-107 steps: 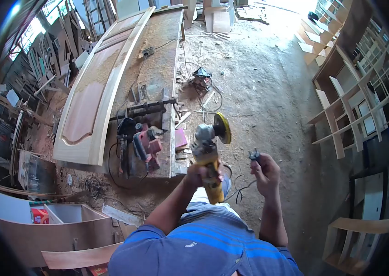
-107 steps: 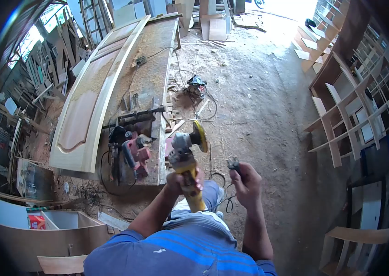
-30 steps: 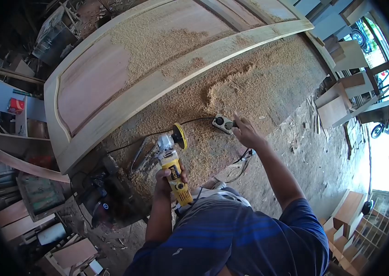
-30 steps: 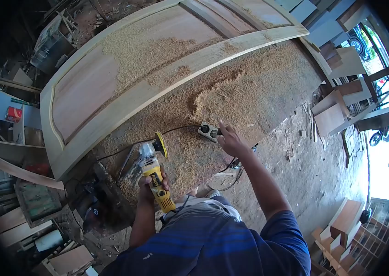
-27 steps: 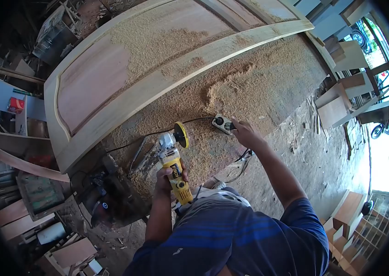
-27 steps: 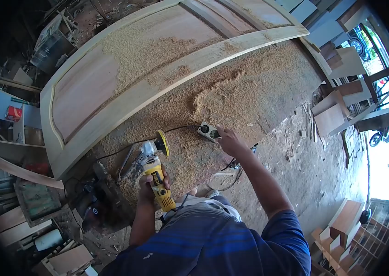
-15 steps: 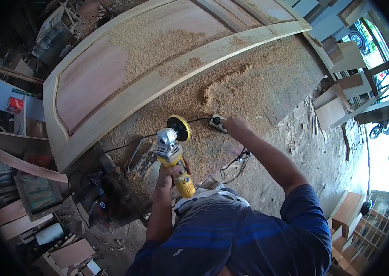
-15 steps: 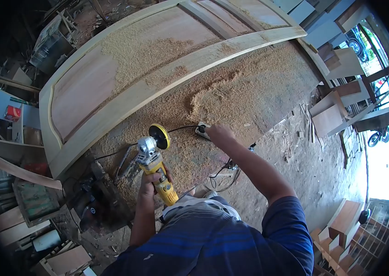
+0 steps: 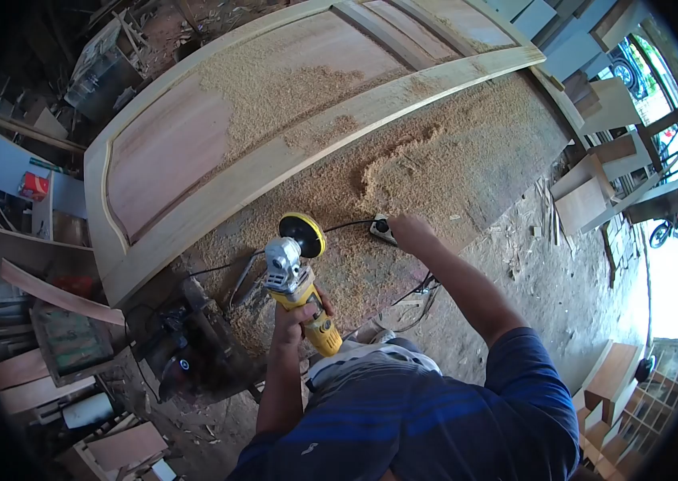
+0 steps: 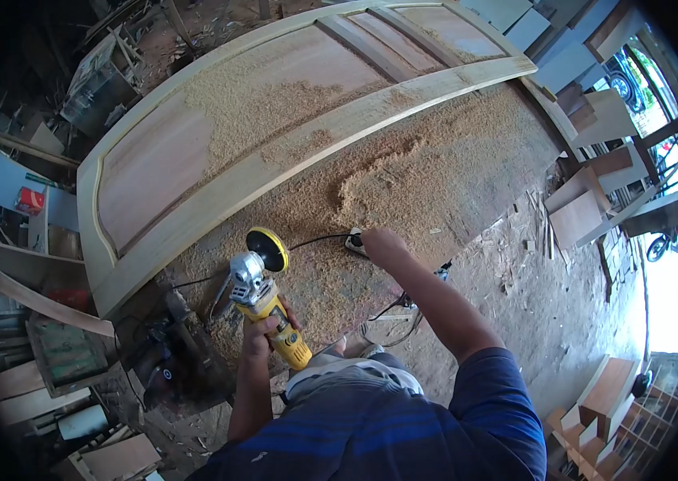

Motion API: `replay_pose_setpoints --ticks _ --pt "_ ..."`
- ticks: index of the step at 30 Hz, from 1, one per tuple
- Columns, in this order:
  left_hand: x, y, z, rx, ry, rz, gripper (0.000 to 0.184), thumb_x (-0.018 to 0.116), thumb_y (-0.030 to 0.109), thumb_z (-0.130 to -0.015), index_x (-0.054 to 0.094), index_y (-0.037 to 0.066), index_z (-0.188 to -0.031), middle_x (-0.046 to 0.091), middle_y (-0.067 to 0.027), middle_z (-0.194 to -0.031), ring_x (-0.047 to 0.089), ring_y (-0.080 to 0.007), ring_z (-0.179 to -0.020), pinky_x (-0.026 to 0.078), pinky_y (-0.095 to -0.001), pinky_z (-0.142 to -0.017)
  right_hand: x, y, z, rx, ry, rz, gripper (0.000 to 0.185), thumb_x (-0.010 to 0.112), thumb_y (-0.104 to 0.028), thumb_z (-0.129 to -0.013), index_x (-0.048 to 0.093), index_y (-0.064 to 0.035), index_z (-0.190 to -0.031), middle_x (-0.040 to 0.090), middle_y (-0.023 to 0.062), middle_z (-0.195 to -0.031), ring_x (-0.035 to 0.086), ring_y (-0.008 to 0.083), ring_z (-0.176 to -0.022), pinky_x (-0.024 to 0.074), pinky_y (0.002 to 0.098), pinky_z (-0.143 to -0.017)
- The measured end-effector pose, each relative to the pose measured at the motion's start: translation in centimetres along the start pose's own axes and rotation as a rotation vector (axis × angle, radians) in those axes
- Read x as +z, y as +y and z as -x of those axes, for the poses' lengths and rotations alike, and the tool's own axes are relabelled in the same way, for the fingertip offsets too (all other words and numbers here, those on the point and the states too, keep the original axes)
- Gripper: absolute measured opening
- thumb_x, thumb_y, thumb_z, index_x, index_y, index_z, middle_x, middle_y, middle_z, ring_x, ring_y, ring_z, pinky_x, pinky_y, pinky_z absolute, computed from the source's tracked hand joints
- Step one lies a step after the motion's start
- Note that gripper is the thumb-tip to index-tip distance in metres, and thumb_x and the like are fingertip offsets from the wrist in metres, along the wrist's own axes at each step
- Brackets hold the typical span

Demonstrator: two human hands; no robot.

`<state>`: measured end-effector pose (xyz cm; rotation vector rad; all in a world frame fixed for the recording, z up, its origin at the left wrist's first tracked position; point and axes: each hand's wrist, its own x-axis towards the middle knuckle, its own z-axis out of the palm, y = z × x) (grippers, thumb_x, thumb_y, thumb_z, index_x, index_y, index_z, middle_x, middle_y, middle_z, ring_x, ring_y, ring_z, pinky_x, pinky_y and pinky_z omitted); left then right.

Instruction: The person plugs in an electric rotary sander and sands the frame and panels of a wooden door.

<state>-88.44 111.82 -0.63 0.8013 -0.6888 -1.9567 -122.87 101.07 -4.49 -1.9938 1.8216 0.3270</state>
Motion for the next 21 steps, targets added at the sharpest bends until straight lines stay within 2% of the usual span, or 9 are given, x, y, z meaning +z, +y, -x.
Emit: replay_pose_setpoints --ticks 6,9,10,12,14,16,18,19,21 --pt "0.0 -1.4 0.3 0.017 -0.014 -0.022 0.045 0.075 0.019 -0.079 0.063 0.0 -0.118 0.073 -0.0141 -0.093 0.076 -0.028 -0.082 0.063 -0.0427 -0.077 0.2 0.7 1.1 -0.01 0.073 -0.05 0.013 0.069 -0.009 -0.089 0.073 -0.0053 -0.101 0.076 0.018 -0.102 0.074 0.0395 -0.104 0.0587 0.0507 -0.091" --pt "2.6 -0.6 1.1 0.093 -0.034 -0.079 0.039 0.075 0.009 -0.083 0.064 0.001 -0.119 0.073 -0.0095 -0.098 0.075 -0.0233 -0.086 0.062 -0.0395 -0.079 3.7 2.0 1.8 -0.071 0.373 0.022 0.017 0.073 -0.014 -0.087 0.074 -0.008 -0.103 0.075 0.0161 -0.109 0.069 0.0363 -0.111 0.0544 0.0497 -0.099" --pt "3.6 -0.6 1.4 0.14 -0.023 -0.128 0.039 0.076 0.009 -0.084 0.064 0.002 -0.12 0.073 -0.0088 -0.099 0.075 -0.0227 -0.087 0.062 -0.0389 -0.08 3.8 1.0 4.0 -0.138 0.647 0.052 0.027 0.078 -0.019 -0.084 0.076 -0.0098 -0.11 0.071 0.0154 -0.12 0.065 0.035 -0.116 0.0504 0.0508 -0.104" --pt "4.1 -2.0 2.5 0.181 -0.04 -0.161 0.04 0.079 0.008 -0.091 0.063 0.004 -0.127 0.072 -0.0053 -0.102 0.073 -0.0177 -0.09 0.06 -0.0355 -0.081 1.6 -3.1 9.9 -0.11 0.713 -0.235 0.036 0.081 -0.025 -0.084 0.076 -0.0108 -0.117 0.067 0.0156 -0.134 0.06 0.0377 -0.127 0.0454 0.0528 -0.112" --pt "5.1 -3.2 4.3 0.154 0.004 -0.222 0.041 0.081 0.013 -0.094 0.062 0.005 -0.129 0.071 -0.0042 -0.105 0.071 -0.0152 -0.093 0.059 -0.0338 -0.083 2.1 -5.9 15.1 -0.285 0.598 -0.629 0.045 0.08 -0.025 -0.086 0.073 -0.009 -0.127 0.064 0.0162 -0.14 0.058 0.0367 -0.134 0.0467 0.0524 -0.111" --pt "6.5 -4.2 6.9 0.17 0.02 -0.286 0.044 0.081 0.02 -0.097 0.06 0.005 -0.133 0.071 -0.0033 -0.11 0.07 -0.0127 -0.098 0.058 -0.0319 -0.085 1.9 -9.4 21.3 -0.426 0.259 -1.157 0.068 0.081 -0.031 -0.088 0.059 -0.0034 -0.146 0.058 0.0165 -0.152 0.055 0.0333 -0.14 0.0389 0.0489 -0.12" --pt "7.4 -5.9 9.2 0.171 -0.056 -0.293 0.048 0.075 0.029 -0.104 0.058 0.004 -0.141 0.068 -0.0058 -0.126 0.067 -0.0146 -0.111 0.057 -0.0348 -0.094 4.0 -12.6 25.0 -0.475 0.086 -1.318 0.087 0.081 -0.018 -0.087 0.037 -0.0018 -0.16 0.06 0.0165 -0.144 0.06 0.0261 -0.131 0.0483 0.0427 -0.11" --pt "9.0 -6.3 11.2 0.109 -0.003 -0.326 0.054 0.073 0.033 -0.105 0.052 0.005 -0.146 0.064 -0.0074 -0.134 0.064 -0.0167 -0.118 0.053 -0.0358 -0.102 5.0 -14.1 27.2 -0.428 0.051 -1.319 0.092 0.081 -0.014 -0.086 0.032 -0.003 -0.162 0.063 0.0179 -0.138 0.064 0.0246 -0.127 0.0534 0.0405 -0.104" --pt "10.5 -8.1 14.2 0.199 -0.034 -0.417 0.057 0.071 0.035 -0.106 0.048 0.005 -0.149 0.06 -0.0084 -0.138 0.059 -0.0185 -0.126 0.048 -0.0375 -0.109 7.2 -16.1 29.8 -0.413 0.325 -1.442 0.083 0.084 -0.008 -0.08 0.04 -0.0032 -0.151 0.065 0.0126 -0.129 0.065 0.0194 -0.115 0.0547 0.036 -0.099"
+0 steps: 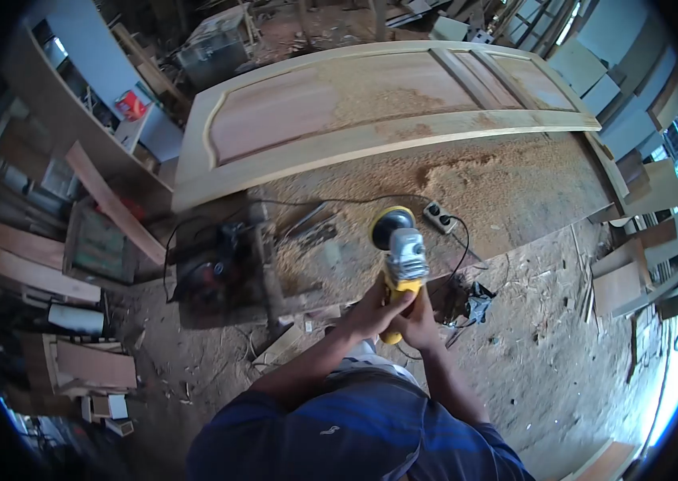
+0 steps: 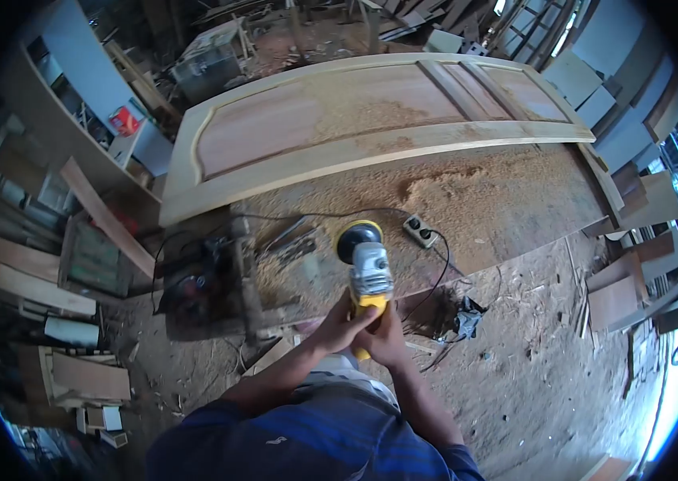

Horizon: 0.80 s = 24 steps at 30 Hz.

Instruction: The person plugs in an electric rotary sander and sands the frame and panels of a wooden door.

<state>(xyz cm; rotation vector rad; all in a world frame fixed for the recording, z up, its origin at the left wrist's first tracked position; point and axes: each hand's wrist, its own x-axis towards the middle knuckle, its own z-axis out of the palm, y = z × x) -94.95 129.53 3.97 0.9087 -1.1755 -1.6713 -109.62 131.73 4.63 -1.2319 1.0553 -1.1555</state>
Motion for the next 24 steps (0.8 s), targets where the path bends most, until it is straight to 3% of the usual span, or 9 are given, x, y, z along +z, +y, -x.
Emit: replay_pose_setpoints --ticks 1,4,7,11,14,18,19,22,24 --pt "0.8 -0.3 1.5 0.054 -0.039 -0.021 0.06 0.071 0.038 -0.105 0.048 0.004 -0.149 0.056 -0.0113 -0.144 0.055 -0.0205 -0.132 0.045 -0.0379 -0.112 0.3 -0.2 1.8 0.029 0.013 -0.036 0.08 0.084 -0.007 -0.08 0.043 -0.0029 -0.149 0.066 0.0111 -0.128 0.065 0.0196 -0.115 0.0545 0.0362 -0.1" --pt "1.4 0.9 6.7 0.266 -0.022 -0.96 0.081 0.076 0.05 -0.098 0.045 0.002 -0.154 0.044 -0.0197 -0.156 0.04 -0.0276 -0.148 0.034 -0.0467 -0.121 1.1 0.2 6.6 -0.11 0.092 -0.136 0.066 0.085 -0.008 -0.08 0.054 -0.0016 -0.138 0.068 0.0092 -0.127 0.068 0.0194 -0.111 0.0564 0.0359 -0.097" --pt "2.9 1.1 11.5 0.353 -0.077 -0.795 0.09 0.077 0.051 -0.097 0.036 0.001 -0.16 0.042 -0.0196 -0.159 0.034 -0.0291 -0.152 0.027 -0.0501 -0.125 2.0 0.3 10.8 -0.071 0.171 -0.224 0.062 0.088 -0.014 -0.081 0.057 -0.0007 -0.134 0.071 0.0076 -0.121 0.069 0.0172 -0.106 0.0574 0.0352 -0.093" --pt "3.0 1.7 17.3 0.19 -0.213 -0.144 0.107 0.081 0.05 -0.094 0.019 0.0 -0.166 0.041 -0.0175 -0.161 0.039 -0.03 -0.151 0.03 -0.0467 -0.125 4.6 -5.5 12.9 -0.111 0.176 -0.199 0.061 0.089 -0.009 -0.079 0.058 0.0032 -0.13 0.07 0.0082 -0.115 0.068 0.0159 -0.101 0.0571 0.0341 -0.089" --pt "0.7 0.1 19.9 0.206 -0.265 -0.321 0.11 0.085 0.049 -0.091 0.02 0.002 -0.167 0.043 -0.0204 -0.16 0.045 -0.0317 -0.149 0.037 -0.0455 -0.123 6.2 -5.8 12.7 -0.208 0.149 -0.164 0.062 0.084 -0.005 -0.08 0.056 0.0045 -0.134 0.072 0.0114 -0.112 0.072 0.02 -0.095 0.0613 0.0358 -0.083" --pt "-2.6 -5.5 22.5 0.025 -0.254 -0.728 0.08 0.085 0.043 -0.092 0.051 0.002 -0.151 0.062 -0.0194 -0.142 0.055 -0.0298 -0.141 0.044 -0.0396 -0.117 7.9 -11.4 13.5 -0.323 0.261 -0.277 0.06 0.085 -0.005 -0.079 0.059 0.0031 -0.132 0.071 0.0093 -0.11 0.07 0.0178 -0.095 0.0599 0.0348 -0.084" --pt "-2.3 -4.7 23.2 0.094 -0.272 -0.501 0.052 0.083 0.043 -0.092 0.069 0.005 -0.125 0.072 -0.017 -0.123 0.069 -0.0288 -0.118 0.052 -0.0397 -0.104 7.7 -13.0 13.8 -0.386 0.274 -0.243 0.06 0.083 -0.006 -0.078 0.058 0.0033 -0.133 0.072 0.0109 -0.108 0.072 0.0195 -0.093 0.0608 0.0351 -0.083" --pt "-5.6 -8.3 24.6 -0.047 -0.363 -0.66 0.039 0.082 0.041 -0.093 0.073 0.005 -0.104 0.076 -0.0138 -0.105 0.072 -0.0281 -0.097 0.055 -0.0419 -0.09 7.9 -16.6 15.6 -0.524 0.456 -0.265 0.064 0.079 -0.005 -0.081 0.053 0.0033 -0.139 0.072 0.0138 -0.102 0.073 0.0232 -0.086 0.0631 0.0398 -0.077" --pt "-8.8 -11.4 26.4 -0.03 -0.347 -0.702 0.032 0.079 0.036 -0.096 0.076 0.006 -0.106 0.076 -0.0154 -0.095 0.074 -0.0261 -0.092 0.055 -0.0395 -0.088 7.2 -17.6 17.4 -0.633 0.582 -0.231 0.064 0.077 -0.003 -0.083 0.052 0.0033 -0.141 0.072 0.0153 -0.1 0.072 0.0253 -0.083 0.0634 0.0412 -0.077"
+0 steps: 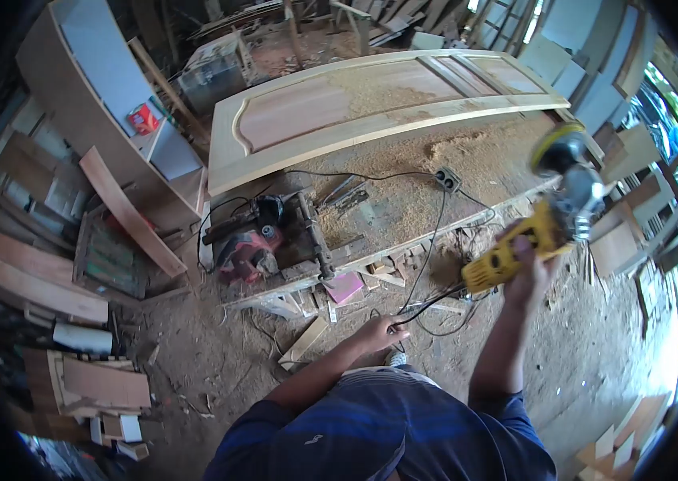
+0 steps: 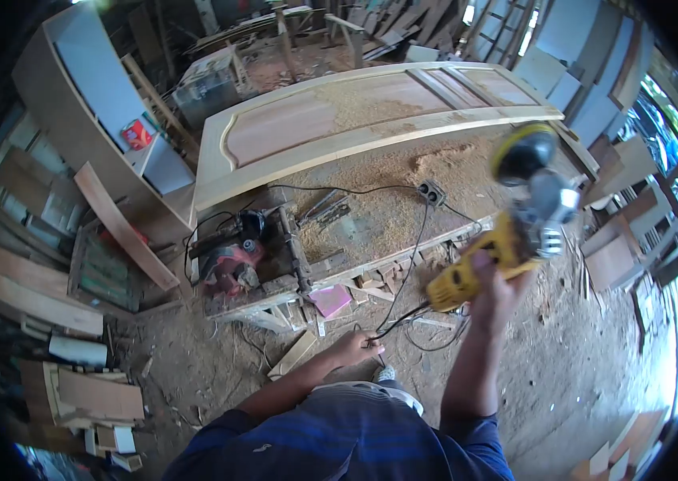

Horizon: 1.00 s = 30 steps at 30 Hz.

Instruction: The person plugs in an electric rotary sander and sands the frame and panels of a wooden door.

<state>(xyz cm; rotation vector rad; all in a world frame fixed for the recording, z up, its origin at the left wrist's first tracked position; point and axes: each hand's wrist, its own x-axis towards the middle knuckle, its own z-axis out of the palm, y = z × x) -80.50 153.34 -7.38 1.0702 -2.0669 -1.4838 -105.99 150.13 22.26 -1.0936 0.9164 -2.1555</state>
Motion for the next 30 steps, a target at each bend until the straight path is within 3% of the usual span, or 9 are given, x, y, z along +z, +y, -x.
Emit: replay_pose_setpoints --ticks 2,3,6,8,12,18,23,27,30 --pt "-0.1 -5.5 2.7 -0.105 -0.02 -0.046 0.034 0.077 0.037 -0.097 0.076 0.005 -0.108 0.076 -0.0169 -0.1 0.074 -0.0288 -0.097 0.055 -0.04 -0.091 -1.4 -1.6 1.3 -0.095 0.159 0.097 0.06 0.076 -0.005 -0.086 0.053 0.0037 -0.141 0.072 0.0164 -0.099 0.072 0.0263 -0.082 0.0625 0.0416 -0.078" --pt "0.2 -9.1 4.7 0.011 0.102 -0.14 0.04 0.074 0.04 -0.099 0.075 0.002 -0.111 0.075 -0.0197 -0.108 0.072 -0.0338 -0.105 0.055 -0.0427 -0.095 -2.2 -2.7 2.3 -0.095 0.181 0.102 0.059 0.075 -0.006 -0.087 0.053 0.0041 -0.141 0.071 0.0166 -0.1 0.071 0.0266 -0.082 0.062 0.0416 -0.078" --pt "-1.3 -13.3 9.1 -0.053 0.187 -0.077 0.042 0.073 0.039 -0.098 0.074 0.0 -0.114 0.074 -0.0219 -0.114 0.07 -0.0378 -0.112 0.054 -0.0449 -0.099 -1.4 -6.5 6.8 -0.142 0.278 0.156 0.058 0.074 -0.01 -0.089 0.054 0.0058 -0.141 0.07 0.017 -0.1 0.07 0.0265 -0.082 0.0608 0.0413 -0.078" --pt "-2.3 -15.5 10.7 -0.053 0.199 -0.109 0.036 0.072 0.036 -0.098 0.073 0.001 -0.109 0.072 -0.0222 -0.11 0.07 -0.0418 -0.102 0.055 -0.0488 -0.092 -2.6 -8.1 10.0 -0.186 0.295 0.254 0.058 0.072 -0.013 -0.095 0.051 0.0013 -0.147 0.068 0.0152 -0.103 0.07 0.0246 -0.089 0.0599 0.0395 -0.083" --pt "-5.3 -16.3 11.6 -0.026 0.119 -0.411 0.03 0.068 0.036 -0.098 0.074 0.007 -0.097 0.075 -0.0215 -0.093 0.072 -0.0425 -0.094 0.056 -0.0531 -0.086 -3.9 -13.1 15.1 -0.285 0.421 0.348 0.056 0.073 -0.015 -0.094 0.052 0.0025 -0.143 0.068 0.0188 -0.106 0.07 0.0292 -0.09 0.0603 0.0423 -0.084" --pt "-9.0 -12.1 8.1 0.162 0.046 -0.587 0.026 0.068 0.036 -0.097 0.076 0.012 -0.094 0.075 -0.0182 -0.08 0.073 -0.043 -0.076 0.057 -0.0559 -0.079 -7.3 -19.8 20.8 -0.414 0.657 0.388 0.052 0.072 -0.018 -0.095 0.053 0.0031 -0.14 0.07 0.0184 -0.11 0.07 0.0316 -0.096 0.0601 0.045 -0.09" --pt "-9.9 -5.8 4.7 0.068 -0.328 -0.34 0.03 0.071 0.036 -0.094 0.078 0.008 -0.101 0.077 -0.0218 -0.103 0.075 -0.0384 -0.097 0.058 -0.0506 -0.083 -11.2 -21.8 23.9 -0.484 0.743 0.384 0.053 0.07 -0.024 -0.096 0.053 0.003 -0.139 0.068 0.0193 -0.112 0.07 0.0347 -0.101 0.0573 0.0479 -0.097" --pt "-8.2 -6.3 -3.5 0.103 -0.652 -0.31 0.032 0.078 0.033 -0.092 0.077 0.008 -0.111 0.079 -0.0164 -0.103 0.077 -0.0314 -0.096 0.058 -0.0409 -0.088 -12.4 -19.3 23.9 -0.455 0.685 0.281 0.061 0.068 -0.026 -0.096 0.048 0.002 -0.147 0.067 0.0189 -0.11 0.067 0.0333 -0.103 0.0547 0.0485 -0.1" --pt "-8.5 -4.3 -12.3 0.125 -0.397 -0.323 0.029 0.078 0.032 -0.092 0.077 0.008 -0.109 0.079 -0.0172 -0.103 0.077 -0.0326 -0.095 0.059 -0.043 -0.087 -15.5 -15.3 22.4 -0.359 0.494 0.121 0.064 0.067 -0.026 -0.097 0.046 0.002 -0.15 0.066 0.0191 -0.111 0.066 0.0319 -0.102 0.0539 0.0487 -0.099"
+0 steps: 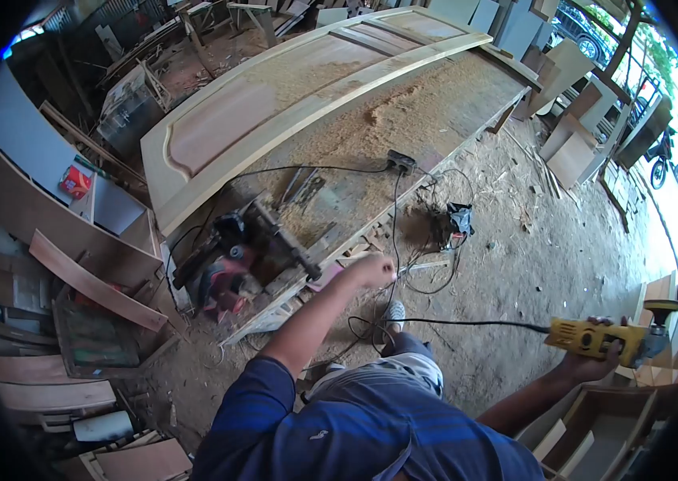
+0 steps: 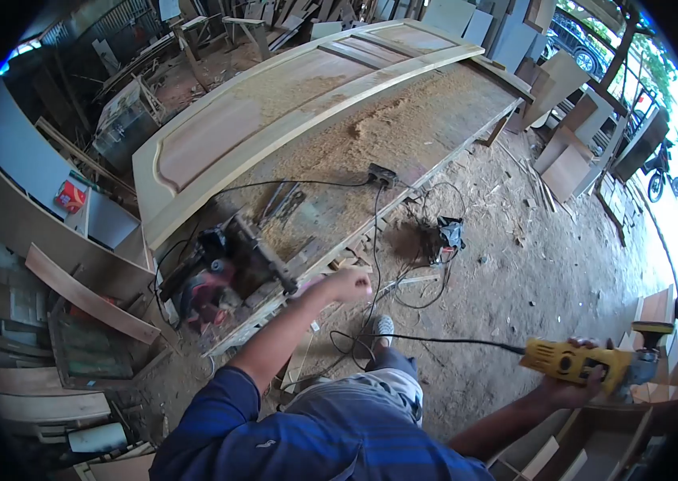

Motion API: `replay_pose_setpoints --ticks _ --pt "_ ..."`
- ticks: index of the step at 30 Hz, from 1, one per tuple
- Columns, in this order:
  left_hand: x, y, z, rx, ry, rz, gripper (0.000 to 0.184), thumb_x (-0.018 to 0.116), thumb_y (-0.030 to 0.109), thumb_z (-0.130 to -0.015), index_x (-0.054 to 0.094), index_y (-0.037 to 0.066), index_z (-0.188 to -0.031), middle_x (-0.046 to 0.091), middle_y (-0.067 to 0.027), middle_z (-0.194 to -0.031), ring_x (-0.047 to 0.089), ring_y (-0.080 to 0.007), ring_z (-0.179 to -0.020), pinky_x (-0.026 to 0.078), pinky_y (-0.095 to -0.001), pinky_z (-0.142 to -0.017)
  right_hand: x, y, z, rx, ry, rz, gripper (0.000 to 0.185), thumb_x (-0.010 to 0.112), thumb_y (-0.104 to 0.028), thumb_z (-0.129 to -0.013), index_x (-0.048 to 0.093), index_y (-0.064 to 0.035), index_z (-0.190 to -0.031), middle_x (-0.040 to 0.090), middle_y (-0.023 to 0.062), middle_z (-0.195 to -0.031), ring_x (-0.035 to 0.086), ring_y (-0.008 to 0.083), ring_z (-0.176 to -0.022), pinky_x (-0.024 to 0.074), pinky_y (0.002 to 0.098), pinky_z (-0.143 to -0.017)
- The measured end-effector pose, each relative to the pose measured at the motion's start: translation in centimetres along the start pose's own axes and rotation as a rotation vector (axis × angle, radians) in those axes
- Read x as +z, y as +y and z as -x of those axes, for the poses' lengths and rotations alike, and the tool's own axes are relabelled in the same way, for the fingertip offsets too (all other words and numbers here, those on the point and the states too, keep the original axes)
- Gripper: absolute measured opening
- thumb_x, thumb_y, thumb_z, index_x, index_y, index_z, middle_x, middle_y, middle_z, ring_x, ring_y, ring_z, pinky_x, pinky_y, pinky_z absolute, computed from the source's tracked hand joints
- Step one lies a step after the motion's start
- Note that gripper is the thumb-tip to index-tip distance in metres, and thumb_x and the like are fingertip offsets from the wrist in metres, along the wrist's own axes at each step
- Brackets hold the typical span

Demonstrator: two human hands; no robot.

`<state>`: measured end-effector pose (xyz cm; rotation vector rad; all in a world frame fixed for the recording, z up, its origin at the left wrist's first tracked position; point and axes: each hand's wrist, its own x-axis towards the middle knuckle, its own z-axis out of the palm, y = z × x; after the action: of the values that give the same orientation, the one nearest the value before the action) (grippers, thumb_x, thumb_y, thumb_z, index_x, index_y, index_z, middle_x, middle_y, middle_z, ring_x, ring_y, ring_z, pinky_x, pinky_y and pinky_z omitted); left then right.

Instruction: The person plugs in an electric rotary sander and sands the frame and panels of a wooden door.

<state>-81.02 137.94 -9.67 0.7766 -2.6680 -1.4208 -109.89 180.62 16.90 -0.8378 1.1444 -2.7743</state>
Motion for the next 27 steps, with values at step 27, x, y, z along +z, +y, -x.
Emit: replay_pose_setpoints --ticks 27 --pt "-15.8 -3.3 -26.5 -0.388 0.876 0.118 0.07 0.081 0.064 -0.083 0.079 0.009 -0.126 0.078 -0.0214 -0.085 0.078 -0.0307 -0.08 0.059 -0.043 -0.082 13.1 32.3 -5.9 0.915 -0.283 0.009 0.075 0.075 -0.019 -0.075 0.047 0.0057 -0.141 0.066 0.0188 -0.099 0.07 0.0312 -0.084 0.0613 0.0425 -0.075"
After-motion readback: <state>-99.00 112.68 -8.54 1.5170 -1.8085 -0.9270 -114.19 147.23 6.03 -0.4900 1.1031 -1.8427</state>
